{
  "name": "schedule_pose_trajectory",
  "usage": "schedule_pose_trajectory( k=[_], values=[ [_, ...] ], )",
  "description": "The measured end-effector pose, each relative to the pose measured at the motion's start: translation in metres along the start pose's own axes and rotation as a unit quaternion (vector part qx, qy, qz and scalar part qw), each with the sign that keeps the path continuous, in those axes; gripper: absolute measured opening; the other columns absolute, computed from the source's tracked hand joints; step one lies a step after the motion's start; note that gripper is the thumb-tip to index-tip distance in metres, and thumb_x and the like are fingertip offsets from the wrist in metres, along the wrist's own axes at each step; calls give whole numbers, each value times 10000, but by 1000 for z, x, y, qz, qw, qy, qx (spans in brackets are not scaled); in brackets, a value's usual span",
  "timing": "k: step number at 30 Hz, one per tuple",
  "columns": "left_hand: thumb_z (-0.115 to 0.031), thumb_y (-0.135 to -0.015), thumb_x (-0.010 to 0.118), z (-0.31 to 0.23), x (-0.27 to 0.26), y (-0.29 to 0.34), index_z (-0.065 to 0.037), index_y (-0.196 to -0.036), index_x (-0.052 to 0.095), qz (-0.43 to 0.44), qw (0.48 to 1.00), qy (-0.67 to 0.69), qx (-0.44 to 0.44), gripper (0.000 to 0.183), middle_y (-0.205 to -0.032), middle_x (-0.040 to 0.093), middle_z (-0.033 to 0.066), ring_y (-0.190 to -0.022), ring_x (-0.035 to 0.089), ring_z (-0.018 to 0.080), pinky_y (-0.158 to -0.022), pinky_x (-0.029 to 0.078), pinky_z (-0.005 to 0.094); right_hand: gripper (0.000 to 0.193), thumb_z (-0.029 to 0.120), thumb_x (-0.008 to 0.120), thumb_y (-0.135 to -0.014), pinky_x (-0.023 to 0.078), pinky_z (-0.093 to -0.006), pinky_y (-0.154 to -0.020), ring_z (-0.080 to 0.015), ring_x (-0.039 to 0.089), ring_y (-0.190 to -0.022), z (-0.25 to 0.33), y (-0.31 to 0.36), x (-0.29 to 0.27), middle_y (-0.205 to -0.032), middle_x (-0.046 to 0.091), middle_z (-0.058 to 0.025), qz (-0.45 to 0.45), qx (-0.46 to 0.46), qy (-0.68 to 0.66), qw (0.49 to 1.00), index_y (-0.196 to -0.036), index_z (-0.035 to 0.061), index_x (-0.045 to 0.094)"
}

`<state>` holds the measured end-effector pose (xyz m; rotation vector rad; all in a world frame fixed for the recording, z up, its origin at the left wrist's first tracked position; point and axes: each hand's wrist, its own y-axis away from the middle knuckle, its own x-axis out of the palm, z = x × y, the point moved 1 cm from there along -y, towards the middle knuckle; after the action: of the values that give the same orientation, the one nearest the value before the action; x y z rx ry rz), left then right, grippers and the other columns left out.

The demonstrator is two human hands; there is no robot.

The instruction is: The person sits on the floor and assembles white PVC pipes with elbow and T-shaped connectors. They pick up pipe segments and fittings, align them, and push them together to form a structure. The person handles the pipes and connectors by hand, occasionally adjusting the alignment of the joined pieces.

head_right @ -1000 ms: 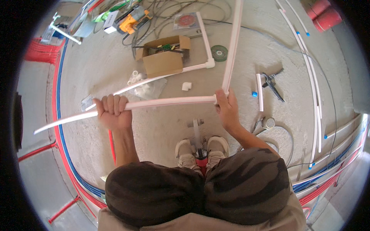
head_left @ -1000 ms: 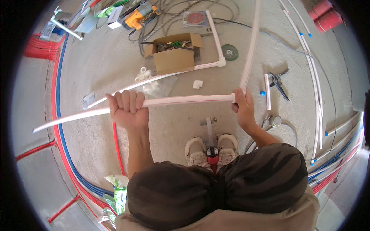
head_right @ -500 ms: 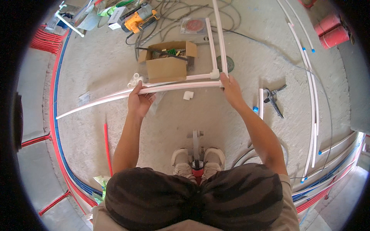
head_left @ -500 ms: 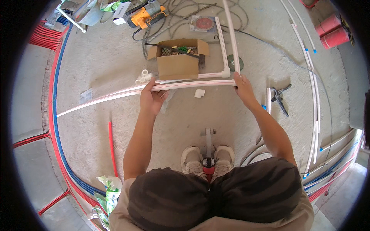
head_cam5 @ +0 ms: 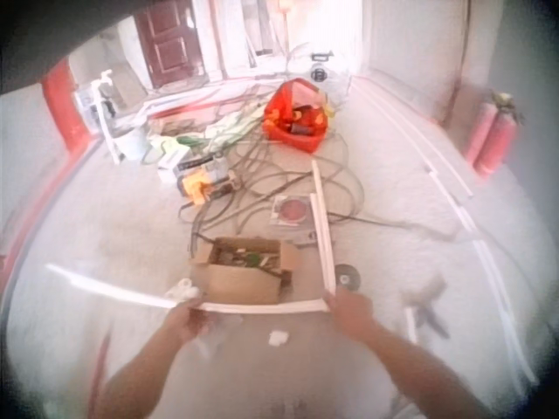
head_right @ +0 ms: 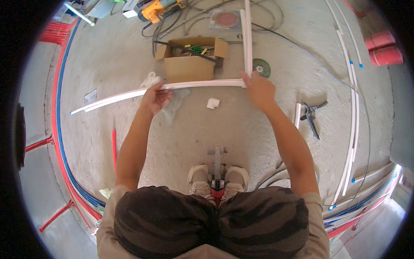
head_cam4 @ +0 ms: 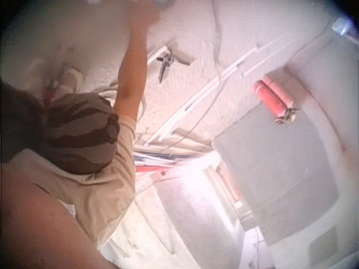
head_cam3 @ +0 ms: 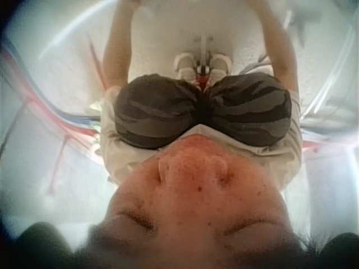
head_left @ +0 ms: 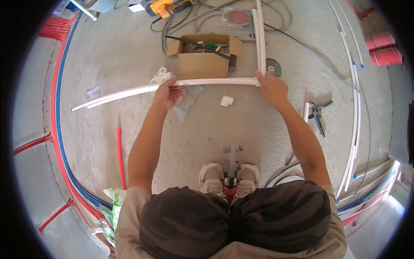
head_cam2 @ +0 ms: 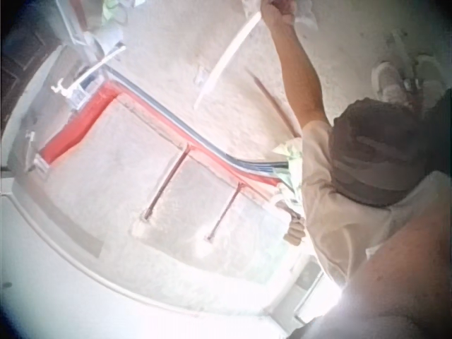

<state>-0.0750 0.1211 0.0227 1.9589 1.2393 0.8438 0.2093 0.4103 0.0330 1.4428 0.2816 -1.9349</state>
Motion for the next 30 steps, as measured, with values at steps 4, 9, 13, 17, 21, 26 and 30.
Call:
schedule_pose_trajectory(
  k=[4,9,13,17,21,26,30],
  values=[
    [-231,-918,766,5,2,26,-37,-790,653,-81,963,-211,145,259,-700,669,128,-565,647,239,-471,476,333,633,588,597,-973,530,-515,-854,-458,697,-984,-6,-21,7,-1003,711,-302,-10,11,-96,995,-1095,-34,606],
    [-62,-744,702,7,7,36,-73,-991,663,-222,477,-634,567,250,-1045,654,129,-1058,613,344,-869,469,466,686,454,773,-838,531,-462,-880,-426,703,-1025,-20,-48,20,-1041,711,-306,3,5,-198,980,-1217,-90,594],
    [-24,-730,663,-2,6,20,-81,-1074,656,-121,477,-729,476,348,-1122,623,128,-1152,558,364,-961,413,500,608,346,801,-794,534,-415,-862,-352,706,-971,-23,-56,23,-1045,715,-246,97,17,-254,962,-1188,-73,605],
    [-40,-741,674,-11,9,16,-79,-1082,643,-42,443,-778,444,345,-1055,645,135,-1071,614,350,-886,473,501,440,185,794,-782,517,-346,-831,-228,656,-918,-14,-40,22,-1018,687,-117,68,38,-382,921,-1132,-11,614],
    [-55,-743,677,-6,6,32,-80,-1061,635,-12,456,-752,475,322,-1012,640,129,-1026,627,346,-848,483,500,347,86,754,-802,504,-314,-830,-162,620,-912,-15,-3,15,-1000,652,-56,47,9,-493,868,-1107,29,596],
    [-66,-759,666,1,-12,67,-100,-1013,648,-19,390,-796,464,257,-995,643,117,-974,650,333,-801,517,469,396,95,740,-840,514,-348,-848,-183,621,-904,-6,50,9,-965,634,-60,-2,-48,-435,899,-1184,21,558],
    [-35,-770,628,-3,-33,112,-80,-925,640,19,549,-759,349,162,-949,662,128,-943,669,360,-798,531,494,391,138,729,-887,502,-339,-886,-184,609,-966,26,84,-13,-1051,622,-82,-9,-111,-463,879,-1214,26,547]
  ],
)
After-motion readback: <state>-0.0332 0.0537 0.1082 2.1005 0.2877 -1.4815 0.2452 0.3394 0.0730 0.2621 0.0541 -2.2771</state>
